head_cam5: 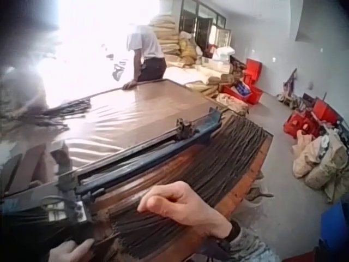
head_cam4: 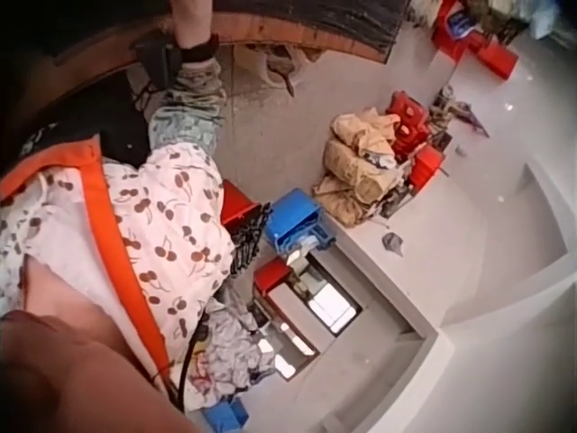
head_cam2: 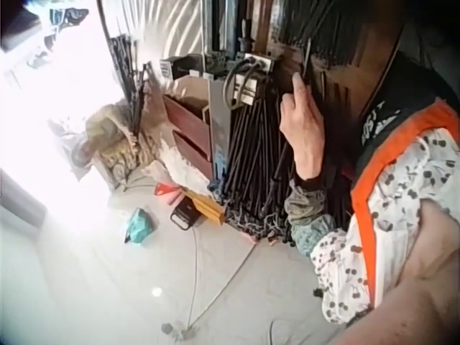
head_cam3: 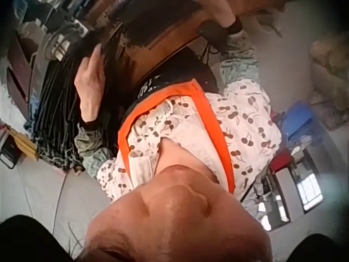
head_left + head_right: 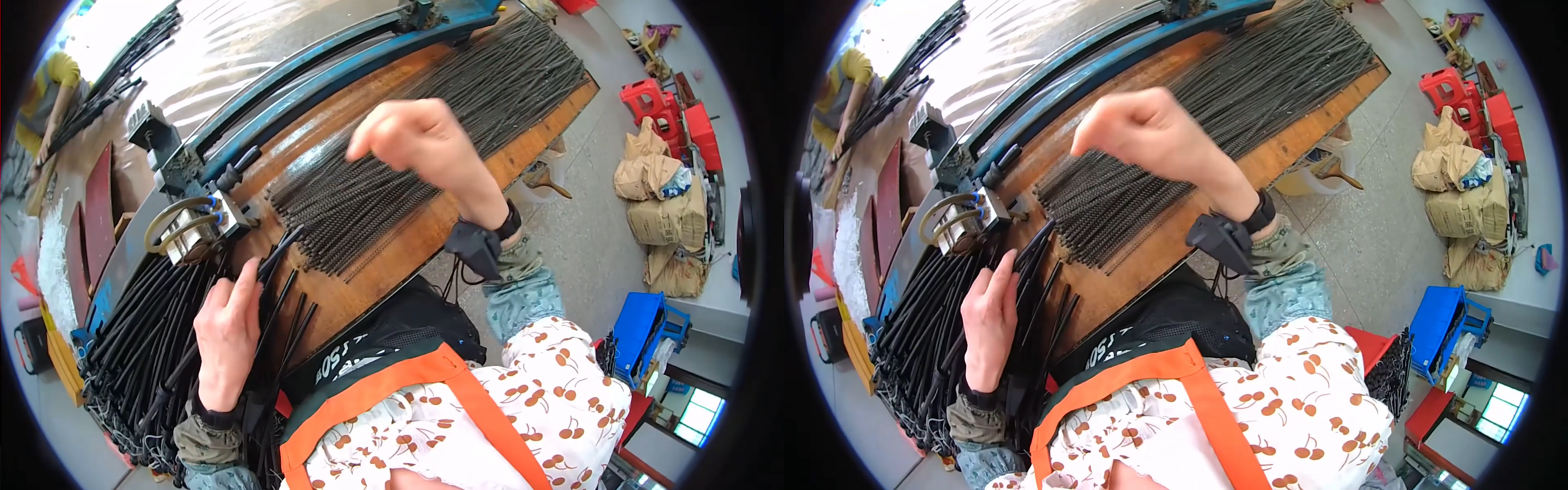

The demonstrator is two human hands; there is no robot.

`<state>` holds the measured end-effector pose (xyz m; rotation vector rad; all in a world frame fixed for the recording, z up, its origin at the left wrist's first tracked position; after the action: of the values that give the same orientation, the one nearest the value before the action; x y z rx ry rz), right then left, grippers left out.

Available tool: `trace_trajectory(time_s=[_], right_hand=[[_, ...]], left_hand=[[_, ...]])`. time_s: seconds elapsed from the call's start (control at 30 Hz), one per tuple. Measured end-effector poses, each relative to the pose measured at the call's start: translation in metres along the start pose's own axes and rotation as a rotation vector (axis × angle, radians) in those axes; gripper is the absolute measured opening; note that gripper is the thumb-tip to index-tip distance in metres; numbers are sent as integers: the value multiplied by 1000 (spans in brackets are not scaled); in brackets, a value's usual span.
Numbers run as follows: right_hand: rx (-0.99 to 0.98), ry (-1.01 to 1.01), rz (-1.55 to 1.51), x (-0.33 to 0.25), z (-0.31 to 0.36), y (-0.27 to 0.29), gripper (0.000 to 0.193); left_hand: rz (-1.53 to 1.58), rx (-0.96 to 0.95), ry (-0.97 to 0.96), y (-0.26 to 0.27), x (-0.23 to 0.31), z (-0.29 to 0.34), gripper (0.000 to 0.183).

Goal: The person picks up a metal rod and a spring, slides the spring onto the rod, and places the assembly into a machine. They press a lever to secure the components and then set the completed assembly onto a pile of others.

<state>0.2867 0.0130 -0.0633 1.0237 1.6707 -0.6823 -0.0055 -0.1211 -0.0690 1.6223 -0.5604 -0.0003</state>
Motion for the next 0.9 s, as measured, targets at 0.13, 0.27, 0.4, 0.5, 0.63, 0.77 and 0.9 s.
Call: trace_trajectory(time_s=[0.13, 0.27, 0.4, 0.5, 0.63, 0.77, 0.9], right_hand=[[-143, 20, 423, 17, -2, -41, 19], [-117, 93, 467, 21, -2, -52, 20], [-16, 61, 304, 27, 5, -52, 22], [-8, -14, 218, 27, 8, -47, 21], [-15, 147, 243, 28, 6, -46, 23], [-56, 414, 579, 22, 1, -41, 32], [-123, 602, 736, 7, -6, -52, 39]], left_hand=[[1, 51, -63, 11, 16, -16, 42], [11, 113, -104, 15, 19, -27, 43], [-19, 129, -110, 17, 17, -26, 43], [10, 156, -118, 19, 16, -31, 42], [21, 133, -143, 24, 20, -38, 43], [34, 32, -122, 31, 18, -48, 38], [94, -63, -135, 39, 13, -55, 27]])
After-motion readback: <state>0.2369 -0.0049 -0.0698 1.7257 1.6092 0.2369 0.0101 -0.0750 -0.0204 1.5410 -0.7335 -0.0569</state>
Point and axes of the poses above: each hand's wrist, its own z-axis away from the middle knuckle, its own y-axis out of the back of the hand, x = y × z, the point moved 3 cm from there along -z, towards the middle knuckle, and after that the axes turned 1 degree about z, right-handed, at the moved point
